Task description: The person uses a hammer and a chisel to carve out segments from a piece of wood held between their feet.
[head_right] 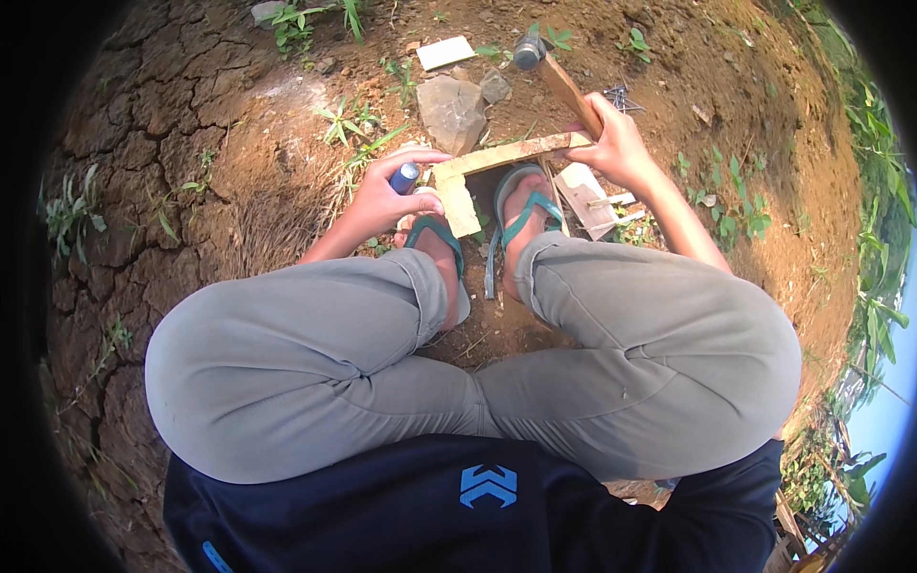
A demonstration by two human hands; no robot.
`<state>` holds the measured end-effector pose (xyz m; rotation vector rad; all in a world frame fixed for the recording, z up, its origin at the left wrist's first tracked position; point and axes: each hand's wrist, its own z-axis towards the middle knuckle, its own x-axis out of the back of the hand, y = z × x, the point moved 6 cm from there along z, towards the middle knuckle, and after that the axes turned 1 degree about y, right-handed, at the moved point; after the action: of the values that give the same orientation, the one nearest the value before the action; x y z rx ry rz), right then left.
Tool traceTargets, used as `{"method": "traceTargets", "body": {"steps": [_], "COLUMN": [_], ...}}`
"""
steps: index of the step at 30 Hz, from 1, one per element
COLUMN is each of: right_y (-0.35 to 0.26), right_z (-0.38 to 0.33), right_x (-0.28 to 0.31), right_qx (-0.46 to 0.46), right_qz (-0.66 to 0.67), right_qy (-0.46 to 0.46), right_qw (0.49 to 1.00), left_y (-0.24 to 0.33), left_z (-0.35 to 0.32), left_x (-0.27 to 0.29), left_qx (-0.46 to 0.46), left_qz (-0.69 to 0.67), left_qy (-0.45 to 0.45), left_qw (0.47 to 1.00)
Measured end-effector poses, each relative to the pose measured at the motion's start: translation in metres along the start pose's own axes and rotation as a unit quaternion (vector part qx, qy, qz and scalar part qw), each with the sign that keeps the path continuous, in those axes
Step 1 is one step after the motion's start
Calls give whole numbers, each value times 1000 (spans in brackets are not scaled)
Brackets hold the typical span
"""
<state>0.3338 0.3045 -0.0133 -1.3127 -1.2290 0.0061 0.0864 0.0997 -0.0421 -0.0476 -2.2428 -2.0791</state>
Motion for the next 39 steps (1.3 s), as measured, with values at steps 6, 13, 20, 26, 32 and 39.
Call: {"method": "traceTargets", "body": {"steps": [6,13,20,26,32,39], "right_y": [27,44,43,60,48,35], "right_z": [12,9,12,17,27,31], "right_x": [3,9,12,13,16,14], "right_qx": [-10,-23,-39,-3,10,3], "right_qz": [67,73,50,49,34,32], "right_qy": [10,10,27,56,60,73], "right_qw": [998,997,998,997,998,997], "left_y": [-20,-20,-33,-32,-7,-21], "left_z": [-1,-3,0,4,16,21], "left_x": [5,3,-6,-4,-8,-20], "left_qx": [5,0,42,41,34,9], "left_qz": [5,44,45,52,59,97], "left_qy": [32,-6,-9,-12,-23,32], "left_qw": [999,999,998,998,997,995]}}
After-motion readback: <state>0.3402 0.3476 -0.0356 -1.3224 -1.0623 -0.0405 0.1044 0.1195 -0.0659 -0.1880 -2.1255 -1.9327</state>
